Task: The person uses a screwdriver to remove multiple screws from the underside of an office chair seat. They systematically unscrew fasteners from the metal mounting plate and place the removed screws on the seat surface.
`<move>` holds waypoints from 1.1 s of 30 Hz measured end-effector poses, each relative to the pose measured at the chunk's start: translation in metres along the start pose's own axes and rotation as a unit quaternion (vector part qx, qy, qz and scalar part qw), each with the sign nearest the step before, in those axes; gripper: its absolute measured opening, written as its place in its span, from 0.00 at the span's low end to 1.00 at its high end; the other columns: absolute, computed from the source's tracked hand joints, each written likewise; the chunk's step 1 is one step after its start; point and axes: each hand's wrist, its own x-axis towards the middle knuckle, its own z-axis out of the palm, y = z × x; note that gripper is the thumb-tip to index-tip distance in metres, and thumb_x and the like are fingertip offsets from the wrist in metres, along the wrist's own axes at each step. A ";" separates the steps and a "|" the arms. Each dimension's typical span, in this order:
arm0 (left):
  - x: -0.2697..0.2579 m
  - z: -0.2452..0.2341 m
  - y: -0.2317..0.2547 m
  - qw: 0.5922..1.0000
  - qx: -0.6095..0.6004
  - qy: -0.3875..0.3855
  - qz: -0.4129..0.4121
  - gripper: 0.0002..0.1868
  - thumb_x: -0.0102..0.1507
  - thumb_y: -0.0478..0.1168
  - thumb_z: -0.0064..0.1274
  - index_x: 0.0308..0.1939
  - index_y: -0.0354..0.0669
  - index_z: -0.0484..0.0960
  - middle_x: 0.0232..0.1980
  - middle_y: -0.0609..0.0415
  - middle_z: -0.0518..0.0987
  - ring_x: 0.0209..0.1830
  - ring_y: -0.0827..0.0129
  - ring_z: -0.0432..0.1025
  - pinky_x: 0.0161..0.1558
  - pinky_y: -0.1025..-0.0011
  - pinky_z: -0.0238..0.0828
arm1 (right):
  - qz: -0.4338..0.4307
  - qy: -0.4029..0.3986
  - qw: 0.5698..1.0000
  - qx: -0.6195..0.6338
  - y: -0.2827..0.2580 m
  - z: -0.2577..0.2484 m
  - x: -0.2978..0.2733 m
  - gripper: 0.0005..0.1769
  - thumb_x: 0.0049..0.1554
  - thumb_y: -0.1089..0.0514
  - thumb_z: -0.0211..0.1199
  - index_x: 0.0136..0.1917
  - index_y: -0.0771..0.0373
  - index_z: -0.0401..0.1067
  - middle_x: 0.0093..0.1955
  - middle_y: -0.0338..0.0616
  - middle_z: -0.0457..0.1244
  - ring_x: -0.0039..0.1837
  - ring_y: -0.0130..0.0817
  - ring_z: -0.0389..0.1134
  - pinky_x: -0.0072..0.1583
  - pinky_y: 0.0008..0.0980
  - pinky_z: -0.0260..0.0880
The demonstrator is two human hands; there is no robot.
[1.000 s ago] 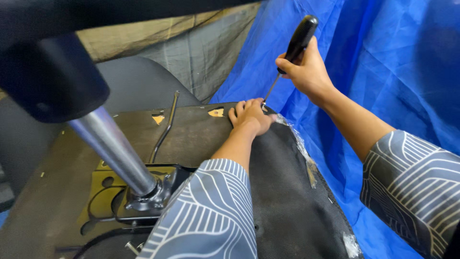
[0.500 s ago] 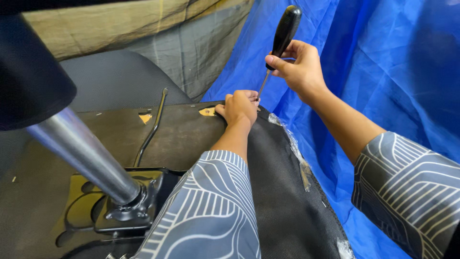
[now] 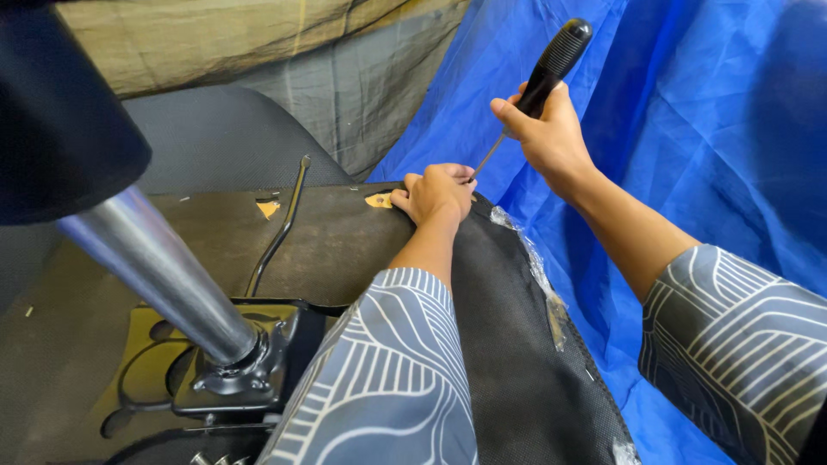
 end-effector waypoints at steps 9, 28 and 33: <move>-0.006 -0.008 0.006 0.999 -0.011 0.004 -0.031 0.09 0.59 0.49 0.65 0.43 0.66 0.91 0.46 0.68 0.86 0.63 0.73 0.64 0.66 0.63 0.43 | -0.002 -0.016 0.999 -0.033 -0.008 -0.003 -0.006 0.24 0.58 0.59 0.73 0.60 0.67 0.64 0.46 0.42 0.66 0.45 0.29 0.70 0.47 0.32 0.74; -0.007 -0.002 -0.001 0.998 -0.020 0.045 0.038 0.08 0.55 0.47 0.68 0.37 0.59 0.91 0.36 0.65 0.88 0.60 0.68 0.63 0.63 0.60 0.45 | 0.145 0.008 0.967 0.208 -0.009 0.011 0.006 0.12 0.60 0.60 0.56 0.57 0.57 0.63 0.52 0.41 0.67 0.51 0.33 0.70 0.56 0.36 0.73; -0.017 -0.003 0.004 0.997 -0.020 0.077 0.021 0.12 0.50 0.49 0.70 0.37 0.59 0.91 0.35 0.62 0.86 0.57 0.69 0.66 0.62 0.60 0.47 | 0.094 -0.013 0.984 0.151 -0.007 0.009 0.001 0.13 0.65 0.52 0.61 0.57 0.60 0.63 0.50 0.40 0.64 0.50 0.31 0.69 0.54 0.35 0.70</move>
